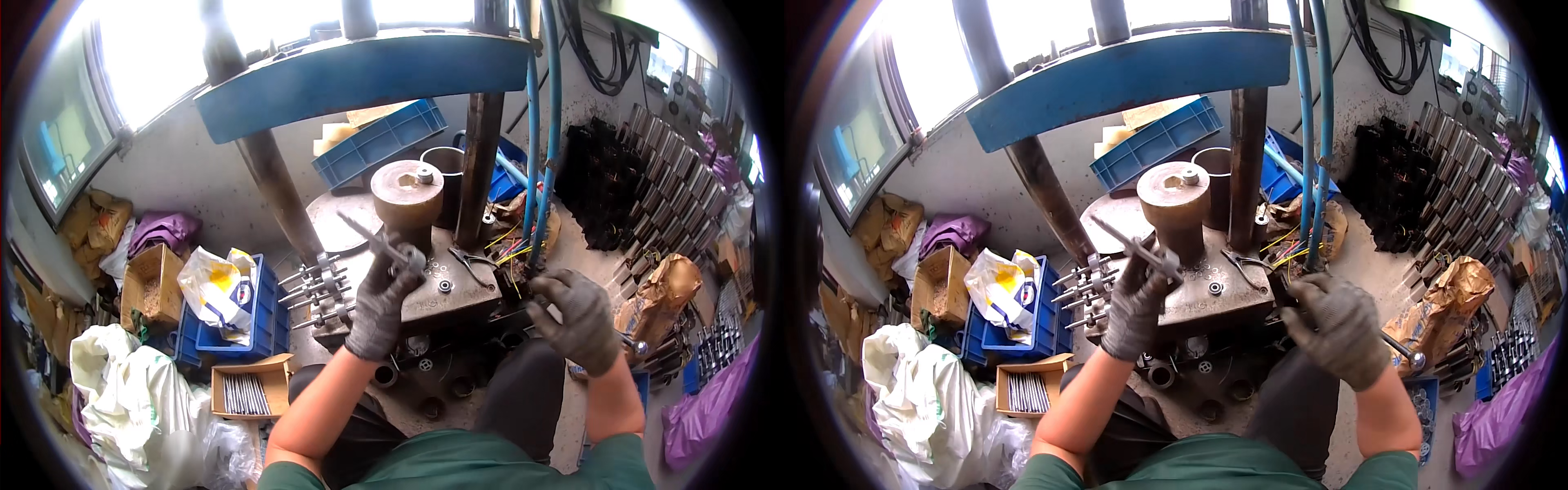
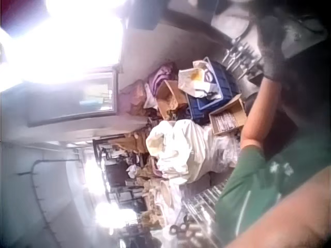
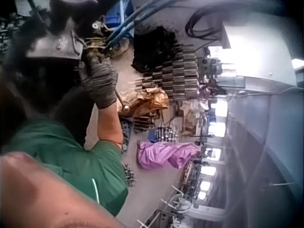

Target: The person places a metal rod into a fixture, fits a circular metal plate onto it, and pulls a lever to press the components together. They repeat this process by taking parts from nearby bins and placing the completed assemblies into a separate container.

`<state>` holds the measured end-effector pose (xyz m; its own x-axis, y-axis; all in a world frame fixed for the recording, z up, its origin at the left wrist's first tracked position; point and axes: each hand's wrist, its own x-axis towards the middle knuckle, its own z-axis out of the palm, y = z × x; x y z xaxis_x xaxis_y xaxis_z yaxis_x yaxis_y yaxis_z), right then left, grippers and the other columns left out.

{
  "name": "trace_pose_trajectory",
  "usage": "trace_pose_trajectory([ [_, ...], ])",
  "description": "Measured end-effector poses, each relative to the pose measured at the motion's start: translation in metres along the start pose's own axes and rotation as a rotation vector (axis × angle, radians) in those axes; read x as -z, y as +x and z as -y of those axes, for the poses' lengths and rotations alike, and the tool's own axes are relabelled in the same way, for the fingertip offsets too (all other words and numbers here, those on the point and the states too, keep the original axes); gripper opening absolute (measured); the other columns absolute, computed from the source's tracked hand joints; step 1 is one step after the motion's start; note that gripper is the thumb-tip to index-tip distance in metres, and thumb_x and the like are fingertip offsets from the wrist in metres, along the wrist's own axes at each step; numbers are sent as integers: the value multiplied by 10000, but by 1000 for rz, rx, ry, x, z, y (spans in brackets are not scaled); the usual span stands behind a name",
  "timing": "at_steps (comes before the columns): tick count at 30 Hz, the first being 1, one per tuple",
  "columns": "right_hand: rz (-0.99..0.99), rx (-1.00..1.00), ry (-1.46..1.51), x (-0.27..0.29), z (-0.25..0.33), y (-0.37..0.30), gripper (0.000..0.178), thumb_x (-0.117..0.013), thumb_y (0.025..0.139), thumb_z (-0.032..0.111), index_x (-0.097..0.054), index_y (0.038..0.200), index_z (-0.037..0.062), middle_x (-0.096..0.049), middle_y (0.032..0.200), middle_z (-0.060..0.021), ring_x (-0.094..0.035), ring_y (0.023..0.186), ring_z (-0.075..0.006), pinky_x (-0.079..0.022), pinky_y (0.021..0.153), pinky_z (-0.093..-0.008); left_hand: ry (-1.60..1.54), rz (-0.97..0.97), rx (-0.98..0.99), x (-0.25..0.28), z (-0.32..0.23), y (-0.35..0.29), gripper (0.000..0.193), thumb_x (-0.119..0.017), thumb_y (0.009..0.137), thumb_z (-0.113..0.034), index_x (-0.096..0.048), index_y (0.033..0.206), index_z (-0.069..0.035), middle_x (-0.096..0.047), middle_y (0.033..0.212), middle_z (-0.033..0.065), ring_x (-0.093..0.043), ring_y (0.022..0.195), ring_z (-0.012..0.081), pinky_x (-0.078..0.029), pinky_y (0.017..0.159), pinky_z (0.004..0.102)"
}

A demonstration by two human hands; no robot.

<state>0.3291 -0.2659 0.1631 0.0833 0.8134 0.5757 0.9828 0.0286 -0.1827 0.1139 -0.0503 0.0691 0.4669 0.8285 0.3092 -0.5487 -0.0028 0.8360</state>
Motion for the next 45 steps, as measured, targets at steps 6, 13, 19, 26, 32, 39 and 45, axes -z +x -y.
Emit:
trace_pose_trajectory([
  [6,482,-180,-344,73,-58,-48,258,-695,892,271,-732,1002,41,-720,993,-163,-700,891,-392,-554,820,-493,-276,241,-209,-1,-3,159,546,-713,931,120,-585,1422,-82,-619,1376,107,-671,1219,263,-587,1065,347],
  [13,568,-208,-219,86,-87,-75,353,-685,893,341,-755,1060,37,-730,968,-166,-713,901,-384,-550,819,-506,185,20,-4,-37,11,219,460,-719,941,90,-590,1334,-111,-699,1131,77,-681,965,162,-616,728,300],
  [19,656,-26,-223,88,-84,-67,353,-701,868,329,-755,1068,44,-729,970,-155,-713,881,-380,-556,813,-506,173,131,-88,-25,10,221,550,-825,874,49,-600,1370,-24,-735,1184,86,-697,1047,195,-587,938,309],
  [26,609,-250,-208,77,-68,-73,273,-694,868,265,-750,1024,49,-724,912,-182,-714,848,-383,-567,807,-490,106,56,54,-29,14,231,549,-755,896,134,-585,1392,-28,-720,1072,116,-666,814,189,-616,714,338],
  [32,645,-285,-116,64,-64,-111,257,-710,842,236,-753,1009,46,-730,879,-182,-714,820,-394,-575,789,-490,222,109,49,-21,23,234,538,-773,926,50,-582,1418,-53,-732,1038,85,-685,870,128,-590,730,269],
  [39,706,-378,-84,56,-60,-142,299,-713,837,263,-765,1041,52,-738,910,-199,-722,862,-395,-578,813,-487,359,69,29,-32,11,224,547,-769,934,45,-568,1429,-75,-651,856,24,-608,712,98,-551,630,256],
  [45,695,-389,-89,53,-59,-148,298,-713,841,273,-767,1038,57,-736,906,-205,-721,869,-395,-577,814,-491,304,36,73,-37,9,222,511,-741,946,67,-573,1403,-90,-666,856,41,-599,684,102,-557,619,264],
])
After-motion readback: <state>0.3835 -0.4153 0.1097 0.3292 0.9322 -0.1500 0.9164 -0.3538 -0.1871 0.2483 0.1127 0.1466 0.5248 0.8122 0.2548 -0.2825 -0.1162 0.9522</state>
